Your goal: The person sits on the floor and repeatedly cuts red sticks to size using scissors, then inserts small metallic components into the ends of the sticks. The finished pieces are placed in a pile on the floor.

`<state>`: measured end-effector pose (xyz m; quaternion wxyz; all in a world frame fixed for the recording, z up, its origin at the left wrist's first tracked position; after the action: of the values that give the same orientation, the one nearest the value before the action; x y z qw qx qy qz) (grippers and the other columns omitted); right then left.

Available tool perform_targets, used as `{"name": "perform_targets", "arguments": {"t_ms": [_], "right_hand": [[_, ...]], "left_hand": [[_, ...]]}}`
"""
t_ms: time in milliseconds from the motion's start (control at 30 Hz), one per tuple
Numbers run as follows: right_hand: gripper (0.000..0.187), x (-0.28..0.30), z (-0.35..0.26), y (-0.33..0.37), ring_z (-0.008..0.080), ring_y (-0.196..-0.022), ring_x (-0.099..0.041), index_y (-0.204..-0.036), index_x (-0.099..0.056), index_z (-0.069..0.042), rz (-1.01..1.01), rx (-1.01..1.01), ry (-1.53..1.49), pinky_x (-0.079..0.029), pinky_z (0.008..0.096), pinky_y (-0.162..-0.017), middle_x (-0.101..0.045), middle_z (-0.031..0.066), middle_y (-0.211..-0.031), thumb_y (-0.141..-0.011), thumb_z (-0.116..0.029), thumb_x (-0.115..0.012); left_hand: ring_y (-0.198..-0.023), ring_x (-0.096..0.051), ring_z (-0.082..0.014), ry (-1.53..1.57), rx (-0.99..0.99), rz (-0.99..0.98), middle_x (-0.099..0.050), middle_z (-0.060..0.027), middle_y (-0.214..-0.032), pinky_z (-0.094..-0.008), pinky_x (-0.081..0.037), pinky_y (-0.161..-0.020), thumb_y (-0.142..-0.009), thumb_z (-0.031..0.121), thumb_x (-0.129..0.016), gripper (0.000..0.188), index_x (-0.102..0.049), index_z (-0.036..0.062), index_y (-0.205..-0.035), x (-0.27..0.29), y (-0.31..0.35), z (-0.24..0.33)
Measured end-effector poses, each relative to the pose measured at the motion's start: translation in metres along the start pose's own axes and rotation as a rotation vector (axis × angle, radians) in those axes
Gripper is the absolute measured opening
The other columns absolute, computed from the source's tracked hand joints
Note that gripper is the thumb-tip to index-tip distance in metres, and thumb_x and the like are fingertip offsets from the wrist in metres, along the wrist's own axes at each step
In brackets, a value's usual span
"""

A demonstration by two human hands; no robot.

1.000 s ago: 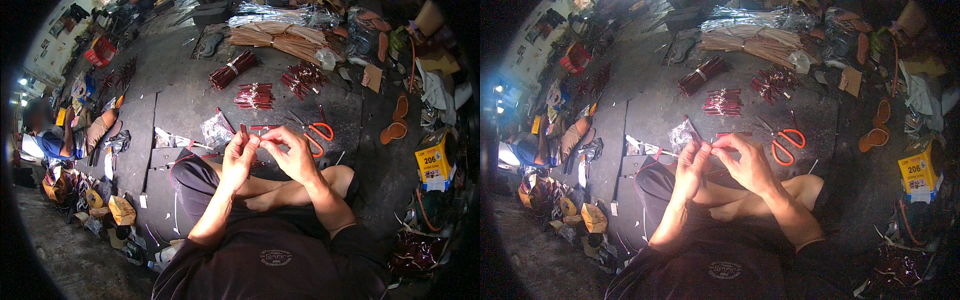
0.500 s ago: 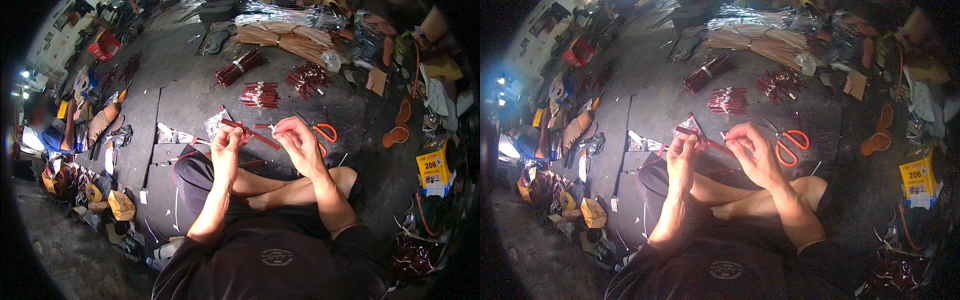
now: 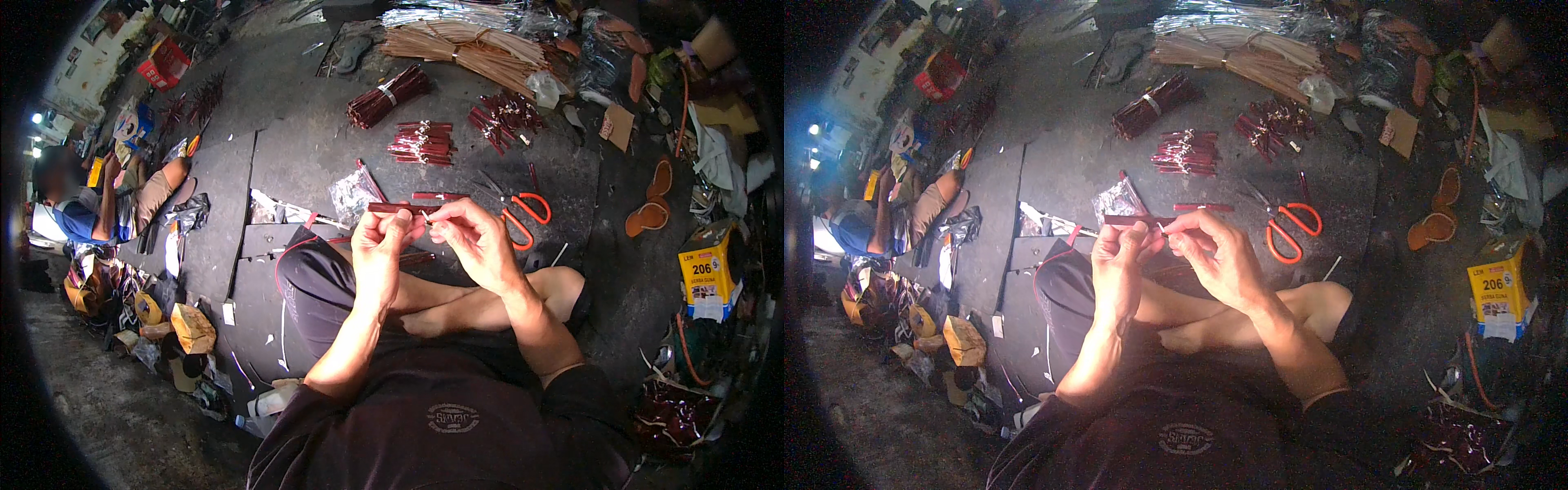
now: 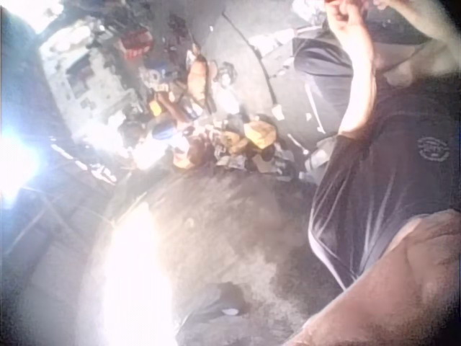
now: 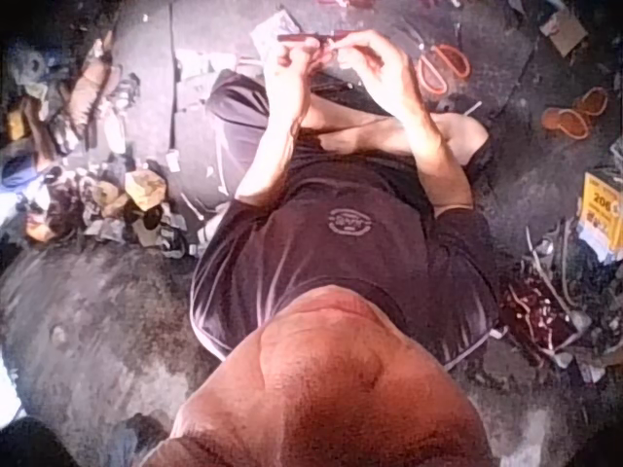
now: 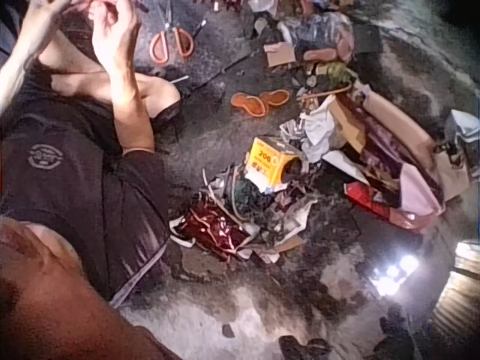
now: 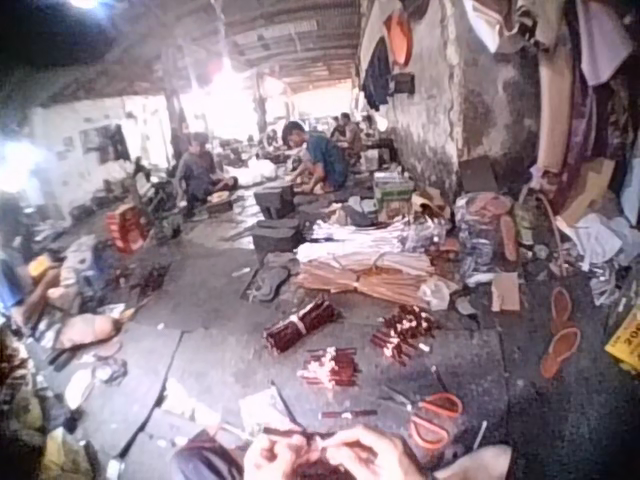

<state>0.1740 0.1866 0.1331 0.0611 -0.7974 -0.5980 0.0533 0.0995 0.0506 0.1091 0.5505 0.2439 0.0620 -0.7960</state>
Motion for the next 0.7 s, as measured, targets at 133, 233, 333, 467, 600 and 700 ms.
{"name": "perform_targets", "arguments": {"t_ms": [133,233,333,467,600,700], "right_hand": [[0.012,0.000,0.000,-0.001,0.0147,-0.091,-0.067,-0.105,-0.061,0.002,-0.019,0.011,0.032,-0.056,0.0280,-0.081,-0.065,0.0089,-0.097,-0.095,-0.005,-0.058],[0.012,0.000,0.000,-0.001,0.0140,-0.089,-0.067,-0.104,-0.061,0.002,-0.023,0.006,0.064,-0.056,0.0279,-0.079,-0.066,0.0085,-0.096,-0.095,-0.005,-0.059],[0.012,0.000,-0.003,-0.002,0.0135,-0.085,-0.066,-0.104,-0.062,0.001,-0.013,0.029,0.165,-0.055,0.0280,-0.076,-0.066,0.0087,-0.094,-0.094,-0.005,-0.060],[0.013,0.000,-0.002,-0.002,0.0138,-0.081,-0.066,-0.104,-0.062,0.000,0.049,0.058,0.233,-0.054,0.0289,-0.071,-0.066,0.0098,-0.095,-0.092,-0.004,-0.062],[0.015,-0.001,0.008,-0.001,0.0141,-0.081,-0.066,-0.105,-0.062,-0.001,0.099,0.025,0.105,-0.054,0.0292,-0.069,-0.066,0.0104,-0.098,-0.091,-0.003,-0.063],[0.015,-0.005,-0.016,-0.001,0.0177,-0.084,-0.066,-0.104,-0.061,0.000,0.120,0.356,0.598,-0.055,0.0310,-0.072,-0.065,0.0115,-0.095,-0.089,-0.001,-0.062]], "left_hand": [[-0.080,-0.066,-0.0114,-0.039,-0.030,-0.024,-0.068,-0.0062,-0.087,-0.0263,-0.056,-0.076,-0.095,0.011,-0.062,0.011,-0.061,0.0008,-0.100,0.000,0.001,0.002],[-0.079,-0.064,-0.0096,-0.091,-0.062,-0.043,-0.069,-0.0059,-0.088,-0.0244,-0.054,-0.076,-0.094,0.010,-0.063,0.012,-0.061,0.0002,-0.101,0.000,0.003,0.004],[-0.079,-0.063,-0.0081,-0.175,-0.146,-0.054,-0.069,-0.0061,-0.089,-0.0228,-0.052,-0.075,-0.093,0.008,-0.064,0.013,-0.062,-0.0005,-0.102,-0.001,0.006,0.008],[-0.086,-0.064,-0.0105,-0.303,-0.242,-0.075,-0.069,-0.0066,-0.096,-0.0249,-0.051,-0.080,-0.093,0.008,-0.065,0.015,-0.062,-0.0007,-0.105,-0.007,0.012,0.013],[-0.095,-0.063,-0.0115,-0.549,-0.366,-0.091,-0.069,-0.0095,-0.104,-0.0268,-0.051,-0.085,-0.092,0.005,-0.065,0.018,-0.064,-0.0018,-0.108,-0.010,0.014,0.017],[-0.094,-0.064,-0.0115,-0.557,-0.407,-0.110,-0.069,-0.0092,-0.104,-0.0264,-0.051,-0.084,-0.091,0.003,-0.065,0.018,-0.064,-0.0021,-0.108,-0.015,0.015,0.020]]}}
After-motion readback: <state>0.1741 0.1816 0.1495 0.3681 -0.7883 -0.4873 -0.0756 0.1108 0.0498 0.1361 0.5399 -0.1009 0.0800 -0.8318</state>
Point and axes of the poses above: each hand's wrist, its own y-axis away from the middle knuckle, its own x-axis out of the back of the hand, z = x × y, the point moved 5 cm from there along -y, towards the middle knuckle
